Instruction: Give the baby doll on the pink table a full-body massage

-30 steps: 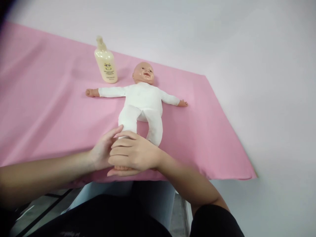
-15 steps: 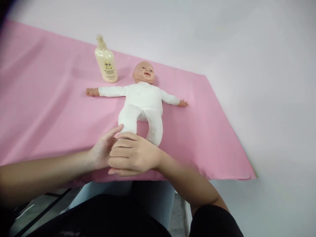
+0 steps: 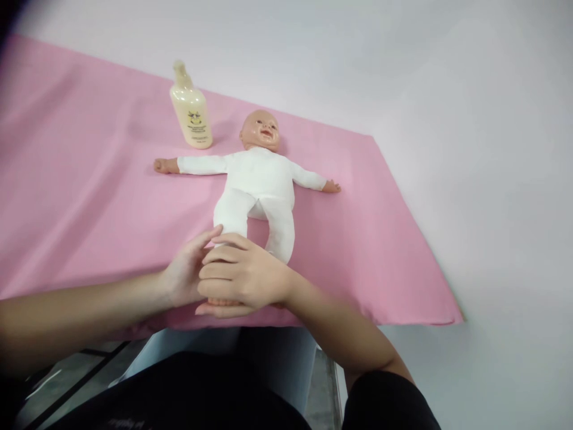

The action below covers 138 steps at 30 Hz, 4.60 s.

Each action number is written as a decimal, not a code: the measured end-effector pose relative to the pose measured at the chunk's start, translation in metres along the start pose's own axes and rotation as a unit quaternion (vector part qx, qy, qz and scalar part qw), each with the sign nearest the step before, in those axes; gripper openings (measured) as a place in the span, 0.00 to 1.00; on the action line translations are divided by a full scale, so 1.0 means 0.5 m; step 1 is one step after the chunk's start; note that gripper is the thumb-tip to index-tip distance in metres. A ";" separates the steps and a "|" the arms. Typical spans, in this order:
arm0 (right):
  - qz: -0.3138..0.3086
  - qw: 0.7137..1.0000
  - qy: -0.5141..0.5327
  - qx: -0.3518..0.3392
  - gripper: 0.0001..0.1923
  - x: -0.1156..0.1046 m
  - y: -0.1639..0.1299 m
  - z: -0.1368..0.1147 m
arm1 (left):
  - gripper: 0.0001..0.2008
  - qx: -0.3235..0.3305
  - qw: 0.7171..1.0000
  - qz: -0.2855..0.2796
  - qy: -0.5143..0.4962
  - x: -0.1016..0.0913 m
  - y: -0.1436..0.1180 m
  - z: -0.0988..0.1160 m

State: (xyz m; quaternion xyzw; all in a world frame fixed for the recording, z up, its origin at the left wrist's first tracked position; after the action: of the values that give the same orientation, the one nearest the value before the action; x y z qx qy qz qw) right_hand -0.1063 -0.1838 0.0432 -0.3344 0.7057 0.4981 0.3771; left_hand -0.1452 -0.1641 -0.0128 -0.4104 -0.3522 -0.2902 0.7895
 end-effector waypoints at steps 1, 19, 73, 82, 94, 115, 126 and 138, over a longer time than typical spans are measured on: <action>0.000 1.000 -0.001 -0.012 0.16 0.001 0.000 -0.004 | 0.19 -0.007 1.000 -0.003 0.004 0.000 0.000 -0.001; 0.019 0.999 -0.011 -0.045 0.17 0.006 -0.008 -0.008 | 0.19 -0.027 1.000 -0.004 0.000 0.001 -0.003 -0.006; 0.096 0.974 0.204 0.008 0.05 -0.029 0.009 -0.014 | 0.20 -0.021 0.999 -0.014 -0.028 0.011 -0.002 -0.005; 0.073 0.976 0.202 0.031 0.05 -0.023 0.012 -0.014 | 0.19 0.000 1.000 0.004 -0.017 0.006 0.001 -0.001; 0.078 0.974 0.206 0.054 0.06 -0.025 0.013 -0.011 | 0.22 -0.005 1.000 -0.004 0.013 -0.005 0.005 -0.008; 0.079 0.971 0.221 0.052 0.09 -0.020 0.012 -0.011 | 0.20 -0.007 1.000 -0.009 0.018 0.001 0.001 -0.008; 0.072 0.979 0.189 0.034 0.06 -0.022 0.010 -0.009 | 0.19 -0.024 1.000 0.006 0.004 0.001 -0.002 -0.009; 0.030 0.993 0.117 -0.016 0.11 -0.007 0.009 -0.014 | 0.22 -0.039 0.999 0.008 -0.029 -0.003 0.000 -0.014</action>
State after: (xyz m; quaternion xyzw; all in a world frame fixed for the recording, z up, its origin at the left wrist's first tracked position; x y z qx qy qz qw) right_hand -0.1098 -0.1890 0.0500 -0.3750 0.7469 0.4775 0.2713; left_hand -0.1440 -0.1701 -0.0168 -0.4518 -0.3601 -0.2854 0.7647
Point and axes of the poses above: each hand's wrist, its own y-axis towards the middle knuckle, its own x-axis out of the palm, z = x × y, the point moved 7 cm from there along y, towards the middle knuckle, and after that the axes turned 10 degrees about y, right-handed, at the moved point
